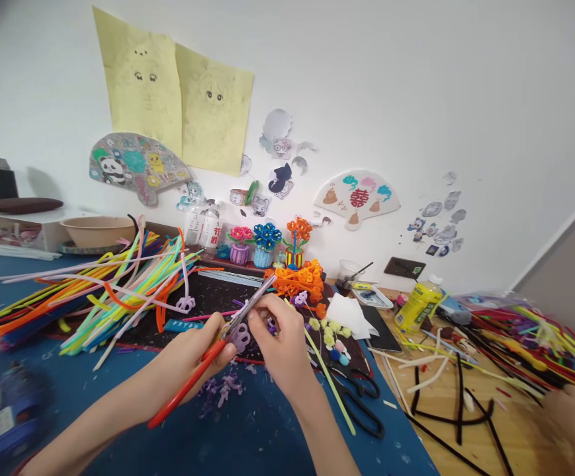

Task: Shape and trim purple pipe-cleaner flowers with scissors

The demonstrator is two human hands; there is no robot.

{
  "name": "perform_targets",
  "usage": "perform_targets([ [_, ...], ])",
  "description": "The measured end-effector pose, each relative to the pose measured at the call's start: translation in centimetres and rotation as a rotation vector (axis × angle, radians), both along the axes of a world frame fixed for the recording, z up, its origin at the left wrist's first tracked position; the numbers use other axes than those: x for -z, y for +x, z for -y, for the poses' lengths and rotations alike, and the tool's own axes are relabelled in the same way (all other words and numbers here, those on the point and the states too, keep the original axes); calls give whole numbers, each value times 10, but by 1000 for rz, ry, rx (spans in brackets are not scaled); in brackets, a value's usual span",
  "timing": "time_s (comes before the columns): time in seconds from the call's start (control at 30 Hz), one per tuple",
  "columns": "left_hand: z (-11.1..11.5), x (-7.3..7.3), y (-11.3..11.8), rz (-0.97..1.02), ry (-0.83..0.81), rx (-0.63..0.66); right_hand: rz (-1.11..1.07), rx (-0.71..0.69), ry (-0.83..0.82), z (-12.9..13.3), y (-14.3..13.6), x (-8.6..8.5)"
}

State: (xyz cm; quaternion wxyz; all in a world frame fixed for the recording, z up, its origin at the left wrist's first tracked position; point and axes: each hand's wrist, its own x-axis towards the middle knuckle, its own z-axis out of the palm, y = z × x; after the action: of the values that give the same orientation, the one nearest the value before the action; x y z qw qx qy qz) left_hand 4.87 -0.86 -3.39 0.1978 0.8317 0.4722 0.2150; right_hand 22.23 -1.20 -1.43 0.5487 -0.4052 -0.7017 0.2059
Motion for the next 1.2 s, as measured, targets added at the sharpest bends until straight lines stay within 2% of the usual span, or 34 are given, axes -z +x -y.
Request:
perform_targets([
  [0.2, 0, -3, -3, -144, 86, -41, 47, -43, -26, 1, 5, -3],
  [0.4, 0, -8, -1, -218, 65, -46, 68, -57, -36, 1, 9, -6],
  [0.7, -3, -6, -6, -230, 100, -72, 5, -17, -105, -3, 18, -7],
  [0.93, 2, -17, -6, -203, 54, -31, -98, 10, -67, -2, 19, -12],
  [1.2, 2, -12, -2, -119, 22, -37, -93, 114, 36, -1, 11, -6],
])
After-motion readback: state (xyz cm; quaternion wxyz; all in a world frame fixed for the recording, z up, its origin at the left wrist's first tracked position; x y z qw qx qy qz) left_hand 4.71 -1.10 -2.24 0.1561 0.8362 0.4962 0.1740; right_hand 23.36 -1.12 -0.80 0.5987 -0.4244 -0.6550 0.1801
